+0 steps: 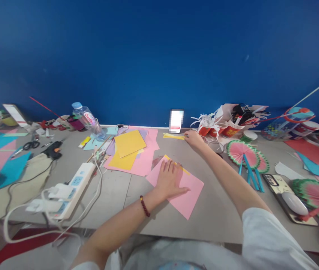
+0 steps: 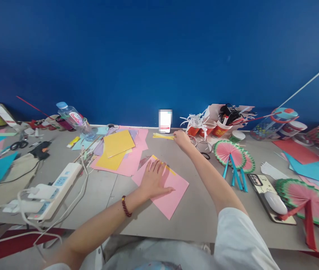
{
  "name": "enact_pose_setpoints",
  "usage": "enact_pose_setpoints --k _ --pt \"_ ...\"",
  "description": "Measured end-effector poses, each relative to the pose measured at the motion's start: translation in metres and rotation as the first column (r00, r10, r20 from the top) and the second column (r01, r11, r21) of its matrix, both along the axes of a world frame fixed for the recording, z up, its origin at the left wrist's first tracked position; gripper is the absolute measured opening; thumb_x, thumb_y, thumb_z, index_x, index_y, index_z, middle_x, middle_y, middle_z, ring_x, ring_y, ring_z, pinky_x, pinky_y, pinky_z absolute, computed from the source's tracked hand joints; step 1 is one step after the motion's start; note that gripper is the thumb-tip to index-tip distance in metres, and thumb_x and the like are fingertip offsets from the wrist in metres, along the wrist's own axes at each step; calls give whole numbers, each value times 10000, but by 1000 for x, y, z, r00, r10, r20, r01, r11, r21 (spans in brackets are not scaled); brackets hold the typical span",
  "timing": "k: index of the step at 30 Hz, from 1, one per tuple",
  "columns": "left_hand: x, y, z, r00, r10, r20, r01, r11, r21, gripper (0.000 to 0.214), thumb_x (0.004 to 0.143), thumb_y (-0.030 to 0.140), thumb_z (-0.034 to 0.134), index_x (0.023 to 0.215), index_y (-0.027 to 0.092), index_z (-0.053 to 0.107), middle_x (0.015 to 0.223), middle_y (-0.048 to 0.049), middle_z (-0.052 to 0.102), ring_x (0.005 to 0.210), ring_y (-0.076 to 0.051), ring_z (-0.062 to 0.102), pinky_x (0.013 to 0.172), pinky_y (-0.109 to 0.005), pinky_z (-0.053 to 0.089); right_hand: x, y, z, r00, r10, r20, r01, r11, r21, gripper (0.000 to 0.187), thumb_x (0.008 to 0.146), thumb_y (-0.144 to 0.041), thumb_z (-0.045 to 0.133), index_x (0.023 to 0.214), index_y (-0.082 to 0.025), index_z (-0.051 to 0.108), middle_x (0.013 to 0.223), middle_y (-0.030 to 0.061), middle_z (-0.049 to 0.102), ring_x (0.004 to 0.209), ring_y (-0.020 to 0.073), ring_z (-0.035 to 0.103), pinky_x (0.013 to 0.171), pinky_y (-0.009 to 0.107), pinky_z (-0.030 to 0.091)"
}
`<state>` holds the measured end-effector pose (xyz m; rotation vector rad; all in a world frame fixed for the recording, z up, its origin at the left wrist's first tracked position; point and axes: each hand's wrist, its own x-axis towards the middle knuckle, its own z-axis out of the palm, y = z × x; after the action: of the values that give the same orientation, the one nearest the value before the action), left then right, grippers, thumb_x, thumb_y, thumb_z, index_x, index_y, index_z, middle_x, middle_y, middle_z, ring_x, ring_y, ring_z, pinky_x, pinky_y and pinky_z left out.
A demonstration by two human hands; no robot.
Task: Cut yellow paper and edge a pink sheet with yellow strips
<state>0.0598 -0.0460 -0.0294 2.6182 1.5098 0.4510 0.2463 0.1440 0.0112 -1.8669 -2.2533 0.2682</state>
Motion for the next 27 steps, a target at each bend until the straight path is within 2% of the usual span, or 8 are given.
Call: enact_pose_setpoints --k 7,10,13,18,21,27 --pt "-3 5 -6 997 -63 48 64 998 -12 1055 656 806 504 1423 114 290 1445 -204 379 1374 -348 273 1127 -552 148 -4 2 -1 999 15 31 -15 1000 -16 229 808 -147 529 893 -188 737 1056 86 684 963 202 592 758 251 428" --pt "-3 6 -3 992 -104 70 104 995 -5 993 645 782 554 1351 104 388 1410 -202 409 1350 -354 293 1125 -543 169 -4 3 -2 1000 4 23 -4 1000 -18 228 787 -131 521 871 -183 727 1010 82 693 899 191 597 707 243 418" --pt "-3 5 3 980 -181 78 179 983 26 802 678 692 619 1224 117 501 1319 -176 476 1250 -343 388 1111 -524 213 -5 4 -2 1000 -5 7 5 1000 -15 211 757 -114 522 829 -176 711 968 81 697 845 185 595 664 239 402" --pt "-1 3 8 915 -394 85 388 919 76 405 839 470 577 1101 162 558 1152 -116 547 1062 -255 477 953 -408 388 -7 0 -5 999 -28 -41 28 1000 7 188 749 -128 525 828 -174 688 887 82 699 759 181 583 616 240 381" --pt "0 1 7 873 -488 18 484 870 94 192 913 310 491 1028 183 578 1056 -86 577 991 -215 496 865 -348 405 -5 -4 -6 996 -19 -86 22 999 35 177 756 -125 517 818 -170 676 870 84 698 752 180 578 621 243 378" --pt "1 -3 8 834 -544 -94 552 822 138 213 938 179 436 1115 176 553 1107 -87 587 980 -190 516 805 -312 393 3 -8 -2 976 6 -216 17 995 103 179 768 -111 490 812 -152 659 931 111 685 820 198 576 672 265 394"
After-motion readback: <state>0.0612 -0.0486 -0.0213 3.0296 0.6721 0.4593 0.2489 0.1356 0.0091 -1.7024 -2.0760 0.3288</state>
